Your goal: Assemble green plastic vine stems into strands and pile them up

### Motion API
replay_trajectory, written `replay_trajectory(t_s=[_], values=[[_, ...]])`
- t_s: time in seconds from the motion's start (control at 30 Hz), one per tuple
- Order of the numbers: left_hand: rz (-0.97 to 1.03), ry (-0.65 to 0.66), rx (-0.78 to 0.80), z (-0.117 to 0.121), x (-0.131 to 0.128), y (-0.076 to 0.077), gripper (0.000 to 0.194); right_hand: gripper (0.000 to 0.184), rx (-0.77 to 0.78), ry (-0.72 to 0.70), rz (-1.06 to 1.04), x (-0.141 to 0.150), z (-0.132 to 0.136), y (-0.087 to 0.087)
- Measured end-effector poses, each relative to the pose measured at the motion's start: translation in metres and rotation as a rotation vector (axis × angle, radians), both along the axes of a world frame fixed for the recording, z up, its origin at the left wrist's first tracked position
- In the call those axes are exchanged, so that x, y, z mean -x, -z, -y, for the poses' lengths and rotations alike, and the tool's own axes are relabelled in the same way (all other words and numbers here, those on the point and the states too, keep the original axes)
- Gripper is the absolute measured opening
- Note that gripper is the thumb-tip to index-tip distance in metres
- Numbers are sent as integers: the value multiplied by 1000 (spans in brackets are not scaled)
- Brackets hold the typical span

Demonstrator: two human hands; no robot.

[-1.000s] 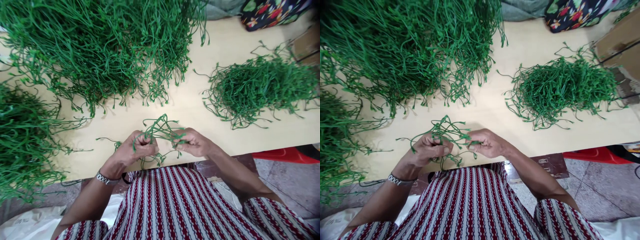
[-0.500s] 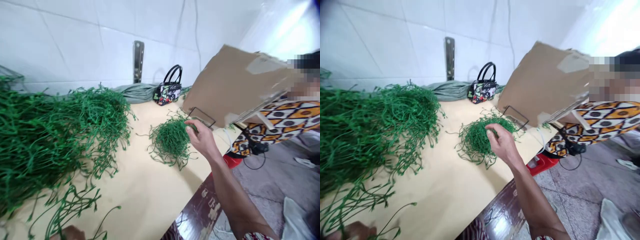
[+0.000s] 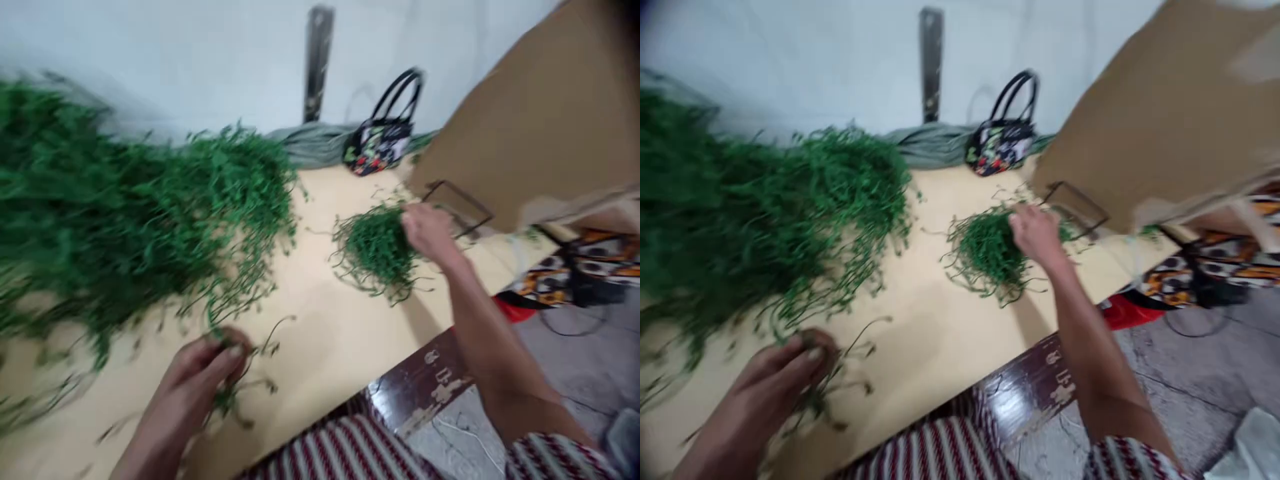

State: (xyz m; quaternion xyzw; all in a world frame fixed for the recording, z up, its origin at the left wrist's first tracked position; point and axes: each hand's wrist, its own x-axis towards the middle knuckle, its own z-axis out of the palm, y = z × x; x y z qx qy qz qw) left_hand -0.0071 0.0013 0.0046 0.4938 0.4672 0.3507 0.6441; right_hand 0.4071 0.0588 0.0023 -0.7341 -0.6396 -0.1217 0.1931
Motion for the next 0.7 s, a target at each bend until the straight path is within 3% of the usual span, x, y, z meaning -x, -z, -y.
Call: replay_trajectory(t_s=[0.1,0.2,0.27,0.33,0.43,0.53,0.7], values=[[109,-7,34,1,0,5,16,31,-81,-73,-16,10,6,-13],[134,-31,44,0,-2,7,15,27,-165,-239,-115,50,21,-21],[134,-43,52,2,-3,5,14,21,-196,-510,-297,92,35,-22],[125,-45,44,4,-3,4,12,21,-57,-820,-484,138,47,-17],[112,-50,8,8,-5,5,11,34,73,-1036,-571,193,56,-4],[188,-116,-27,10,-9,7,11,48,125,-1101,-591,222,59,9],[311,-248,11,15,-23,10,12,26,47,-967,-800,238,67,25]])
